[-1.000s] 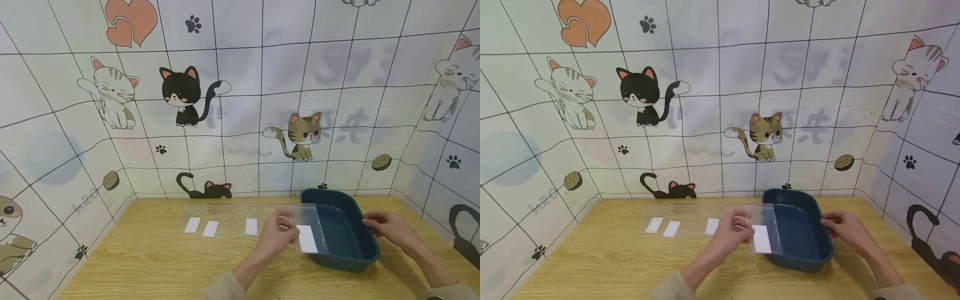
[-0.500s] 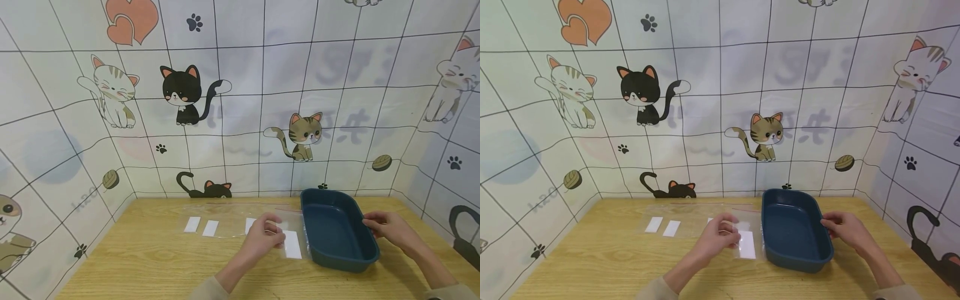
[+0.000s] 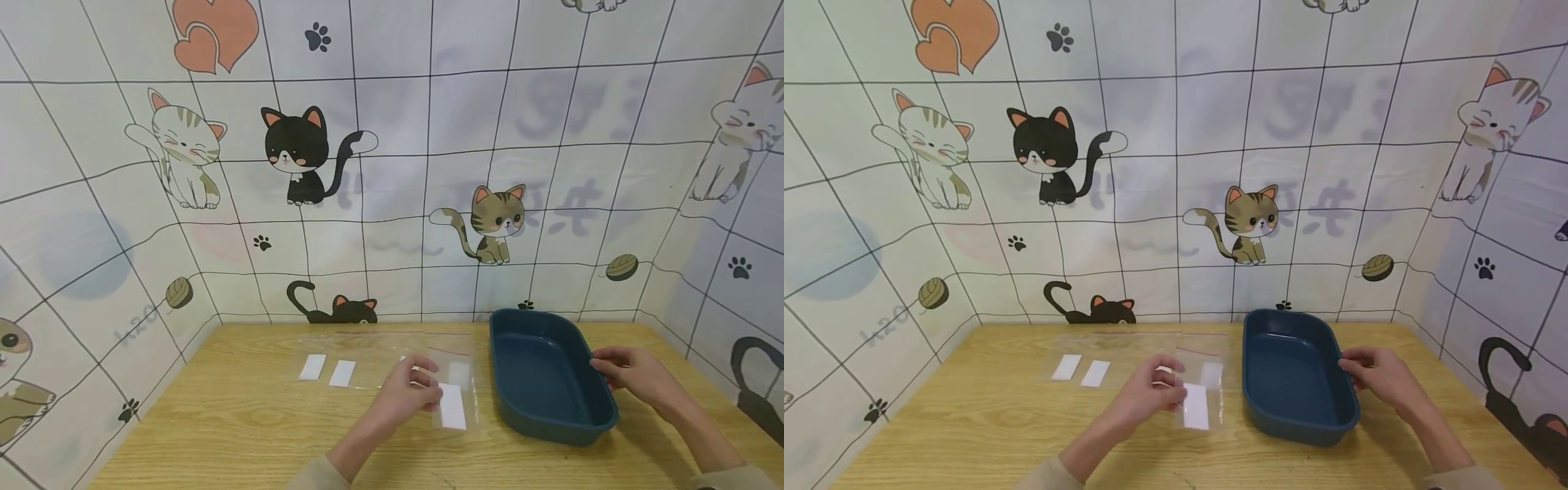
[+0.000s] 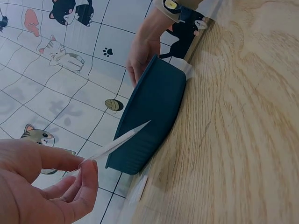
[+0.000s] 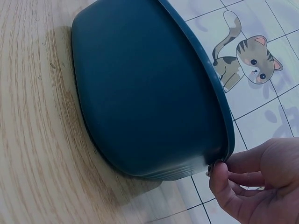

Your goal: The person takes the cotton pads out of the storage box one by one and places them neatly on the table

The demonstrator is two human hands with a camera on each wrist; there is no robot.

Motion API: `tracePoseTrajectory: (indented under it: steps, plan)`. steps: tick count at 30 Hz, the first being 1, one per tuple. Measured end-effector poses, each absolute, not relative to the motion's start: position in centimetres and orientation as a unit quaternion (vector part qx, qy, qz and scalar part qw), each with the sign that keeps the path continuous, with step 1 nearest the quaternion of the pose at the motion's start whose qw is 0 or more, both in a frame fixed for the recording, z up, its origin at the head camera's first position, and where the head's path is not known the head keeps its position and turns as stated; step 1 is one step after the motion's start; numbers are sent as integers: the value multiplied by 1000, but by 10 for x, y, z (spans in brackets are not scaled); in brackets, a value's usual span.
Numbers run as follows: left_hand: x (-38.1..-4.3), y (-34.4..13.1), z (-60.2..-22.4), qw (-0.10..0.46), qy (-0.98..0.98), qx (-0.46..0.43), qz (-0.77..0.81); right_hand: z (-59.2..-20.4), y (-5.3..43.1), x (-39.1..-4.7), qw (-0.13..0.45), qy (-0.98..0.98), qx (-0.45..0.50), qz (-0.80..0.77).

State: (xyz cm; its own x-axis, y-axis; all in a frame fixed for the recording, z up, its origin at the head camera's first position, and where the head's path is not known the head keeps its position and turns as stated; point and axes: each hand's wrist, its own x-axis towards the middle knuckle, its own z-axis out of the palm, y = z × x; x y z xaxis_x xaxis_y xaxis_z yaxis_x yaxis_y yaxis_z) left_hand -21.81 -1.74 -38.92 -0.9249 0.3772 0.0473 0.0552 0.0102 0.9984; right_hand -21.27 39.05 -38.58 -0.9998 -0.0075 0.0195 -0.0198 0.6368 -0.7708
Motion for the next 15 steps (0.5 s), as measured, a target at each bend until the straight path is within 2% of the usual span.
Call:
tracePoseTrajectory:
  steps: [15]
  plan:
    - [-221, -33, -402, 123, 728, 150, 658, -386, 391, -211, 9, -906, 6, 424]
